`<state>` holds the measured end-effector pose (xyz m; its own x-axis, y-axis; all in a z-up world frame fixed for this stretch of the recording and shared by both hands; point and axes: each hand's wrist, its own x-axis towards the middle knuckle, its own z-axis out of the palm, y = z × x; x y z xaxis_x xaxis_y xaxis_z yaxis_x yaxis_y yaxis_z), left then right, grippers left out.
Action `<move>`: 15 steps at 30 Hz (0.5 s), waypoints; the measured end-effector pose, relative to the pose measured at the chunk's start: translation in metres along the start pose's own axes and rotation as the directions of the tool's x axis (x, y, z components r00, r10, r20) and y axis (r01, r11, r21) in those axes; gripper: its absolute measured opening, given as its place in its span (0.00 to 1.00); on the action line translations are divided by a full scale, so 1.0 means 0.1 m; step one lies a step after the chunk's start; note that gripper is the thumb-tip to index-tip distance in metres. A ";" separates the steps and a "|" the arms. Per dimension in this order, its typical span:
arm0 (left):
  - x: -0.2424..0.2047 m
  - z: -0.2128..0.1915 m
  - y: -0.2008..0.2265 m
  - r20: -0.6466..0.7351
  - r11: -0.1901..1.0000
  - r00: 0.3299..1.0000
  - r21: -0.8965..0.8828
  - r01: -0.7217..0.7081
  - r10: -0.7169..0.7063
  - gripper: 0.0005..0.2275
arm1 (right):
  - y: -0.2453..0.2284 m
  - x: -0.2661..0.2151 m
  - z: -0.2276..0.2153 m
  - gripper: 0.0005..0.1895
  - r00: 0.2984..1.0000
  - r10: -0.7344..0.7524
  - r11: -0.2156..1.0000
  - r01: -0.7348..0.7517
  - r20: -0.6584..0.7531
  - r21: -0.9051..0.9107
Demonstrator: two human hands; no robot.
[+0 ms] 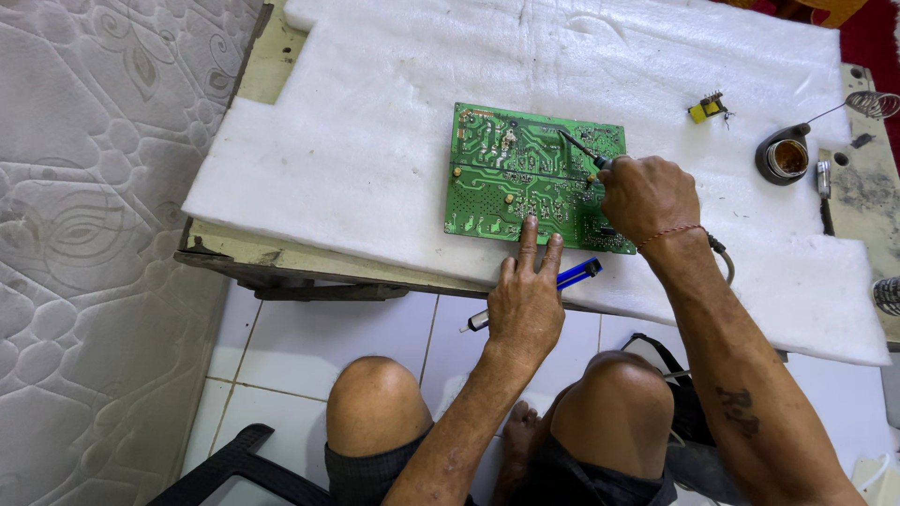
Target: The person uses a soldering iron to apply heat to various points on a green circuit board while holding a blue lighter in the other hand. The person moves the soldering iron across different sections of the board, occasionally using the lighter near the work area.
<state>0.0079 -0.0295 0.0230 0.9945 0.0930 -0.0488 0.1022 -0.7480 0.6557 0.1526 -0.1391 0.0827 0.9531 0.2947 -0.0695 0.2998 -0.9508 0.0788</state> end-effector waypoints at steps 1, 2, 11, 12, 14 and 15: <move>-0.02 0.00 0.00 0.003 1.000 1.000 -0.002 0.000 0.000 0.28 | 0.01 -0.03 0.04 0.20 1.000 0.002 1.000 -0.002 0.003 -0.001; -0.01 -0.01 0.01 0.004 1.000 1.000 -0.002 0.001 -0.001 0.28 | 0.01 -0.03 0.07 0.21 1.000 -0.012 1.000 0.011 -0.018 -0.003; -0.01 0.00 0.01 0.007 1.000 1.000 0.006 -0.010 0.010 0.28 | 0.06 -0.05 0.24 0.18 0.992 -0.033 0.999 0.028 -0.122 -0.039; 0.00 -0.01 0.00 0.009 1.000 1.000 0.009 -0.004 0.004 0.28 | 0.05 -0.04 0.28 0.17 0.985 -0.061 0.996 0.050 -0.162 -0.072; 0.00 0.00 -0.01 0.004 1.000 1.000 0.016 -0.006 0.006 0.28 | 0.04 -0.04 0.32 0.16 0.979 -0.083 0.991 0.061 -0.188 -0.121; 0.00 0.01 -0.01 0.003 1.000 1.000 0.022 -0.009 0.009 0.28 | 0.05 -0.05 0.34 0.16 0.972 -0.103 0.983 0.068 -0.209 -0.169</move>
<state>0.0083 -0.0294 0.0216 0.9954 0.0842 -0.0452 0.0936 -0.7630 0.6396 0.1481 -0.1482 0.0492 0.9047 0.4050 0.1326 0.3668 -0.8985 0.2412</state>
